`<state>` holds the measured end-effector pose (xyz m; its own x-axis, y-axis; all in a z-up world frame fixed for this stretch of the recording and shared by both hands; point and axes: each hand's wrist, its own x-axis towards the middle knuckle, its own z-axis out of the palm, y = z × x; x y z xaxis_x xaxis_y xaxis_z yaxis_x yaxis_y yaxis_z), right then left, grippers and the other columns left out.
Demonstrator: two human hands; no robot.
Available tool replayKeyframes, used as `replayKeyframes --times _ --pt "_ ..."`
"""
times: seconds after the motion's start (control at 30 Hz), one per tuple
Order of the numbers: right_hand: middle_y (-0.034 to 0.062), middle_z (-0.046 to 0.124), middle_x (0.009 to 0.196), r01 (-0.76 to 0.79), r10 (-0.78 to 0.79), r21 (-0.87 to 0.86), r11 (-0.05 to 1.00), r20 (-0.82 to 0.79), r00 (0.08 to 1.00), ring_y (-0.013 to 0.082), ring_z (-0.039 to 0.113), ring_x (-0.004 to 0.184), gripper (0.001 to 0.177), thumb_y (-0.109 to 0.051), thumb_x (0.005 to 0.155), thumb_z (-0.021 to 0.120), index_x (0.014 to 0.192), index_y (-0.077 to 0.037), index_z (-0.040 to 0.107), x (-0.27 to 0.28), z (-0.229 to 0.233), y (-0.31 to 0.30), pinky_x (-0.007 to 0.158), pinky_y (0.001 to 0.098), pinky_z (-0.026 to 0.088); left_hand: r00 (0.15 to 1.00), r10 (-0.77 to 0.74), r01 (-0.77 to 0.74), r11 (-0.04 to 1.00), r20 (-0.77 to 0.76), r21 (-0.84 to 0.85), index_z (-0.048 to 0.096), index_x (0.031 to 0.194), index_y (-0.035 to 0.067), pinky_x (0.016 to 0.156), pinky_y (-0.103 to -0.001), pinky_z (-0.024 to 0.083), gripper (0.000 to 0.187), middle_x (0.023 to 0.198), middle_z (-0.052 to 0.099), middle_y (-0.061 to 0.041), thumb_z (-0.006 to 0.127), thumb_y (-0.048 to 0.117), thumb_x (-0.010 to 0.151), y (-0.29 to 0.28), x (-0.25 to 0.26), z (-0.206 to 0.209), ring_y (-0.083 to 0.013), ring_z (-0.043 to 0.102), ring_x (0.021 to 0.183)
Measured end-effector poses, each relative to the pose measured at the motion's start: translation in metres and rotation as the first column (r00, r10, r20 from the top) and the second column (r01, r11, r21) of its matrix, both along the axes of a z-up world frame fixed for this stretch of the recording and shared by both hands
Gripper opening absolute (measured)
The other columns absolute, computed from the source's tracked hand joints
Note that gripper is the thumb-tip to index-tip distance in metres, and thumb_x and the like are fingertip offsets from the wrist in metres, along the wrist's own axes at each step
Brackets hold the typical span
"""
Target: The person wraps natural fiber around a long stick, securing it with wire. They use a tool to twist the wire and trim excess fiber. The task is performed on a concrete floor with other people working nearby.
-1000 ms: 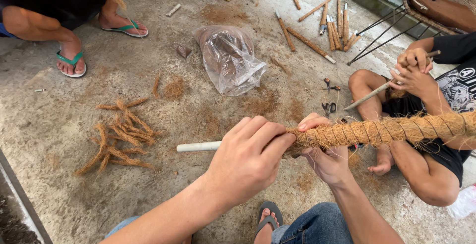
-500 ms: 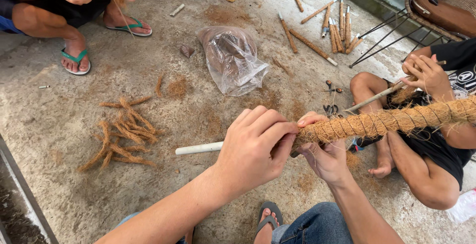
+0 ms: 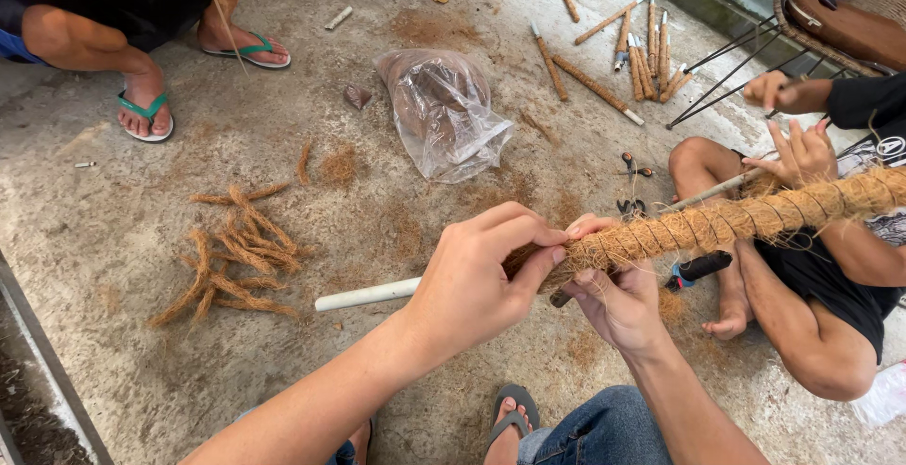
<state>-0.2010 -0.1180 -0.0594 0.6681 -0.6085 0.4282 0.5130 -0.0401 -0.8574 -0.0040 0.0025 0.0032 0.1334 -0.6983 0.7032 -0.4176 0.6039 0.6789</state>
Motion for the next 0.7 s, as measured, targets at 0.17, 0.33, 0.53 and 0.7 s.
replayKeyframes --times 0.17,0.33,0.53,0.7 --pt "0.0067 0.054 0.125 0.021 -0.021 0.049 0.999 0.005 1.000 0.0117 0.056 0.100 0.038 -0.003 0.098 0.072 0.131 0.000 0.055 0.002 -0.002 0.001 0.073 0.0250 0.046 0.952 0.174 -0.109 0.962 0.251 -0.251 0.069 0.108 0.001 0.070 -0.038 0.058 0.015 0.105 0.070 -0.012 0.071 0.004 0.093 -0.004 -0.002 -0.011 -0.0288 0.072 0.084" --pt "0.0057 0.062 0.114 0.065 -0.063 0.094 0.993 -0.028 0.998 0.0104 0.054 0.091 0.041 -0.006 0.097 0.072 0.134 -0.001 0.055 0.001 -0.004 -0.002 0.070 0.0256 0.043 0.965 0.142 -0.093 0.972 0.222 -0.218 0.069 0.112 0.002 0.075 -0.036 0.060 0.017 0.110 0.070 -0.009 0.071 0.005 0.096 -0.007 -0.001 -0.009 -0.0265 0.074 0.089" --pt "0.0056 0.065 0.109 0.070 -0.065 0.123 0.990 -0.042 0.997 0.0094 0.054 0.086 0.041 -0.008 0.098 0.072 0.134 0.000 0.055 0.003 -0.004 -0.003 0.069 0.0260 0.041 0.949 0.292 -0.232 0.902 0.120 -0.364 0.069 0.114 -0.007 0.086 -0.044 0.055 0.030 0.112 0.061 -0.020 0.071 0.003 0.086 0.006 0.005 0.009 -0.0368 0.065 0.102" --pt "0.0085 0.068 0.106 0.152 -0.141 0.144 0.978 -0.079 0.987 0.0139 0.062 0.089 0.038 -0.008 0.095 0.070 0.130 0.001 0.055 0.006 -0.001 0.001 0.072 0.0282 0.049 0.755 0.384 0.017 0.798 0.531 -0.602 0.072 0.122 -0.001 0.090 -0.039 0.052 0.023 0.116 0.060 -0.007 0.075 0.005 0.099 0.026 0.000 -0.003 -0.0229 0.062 0.107"
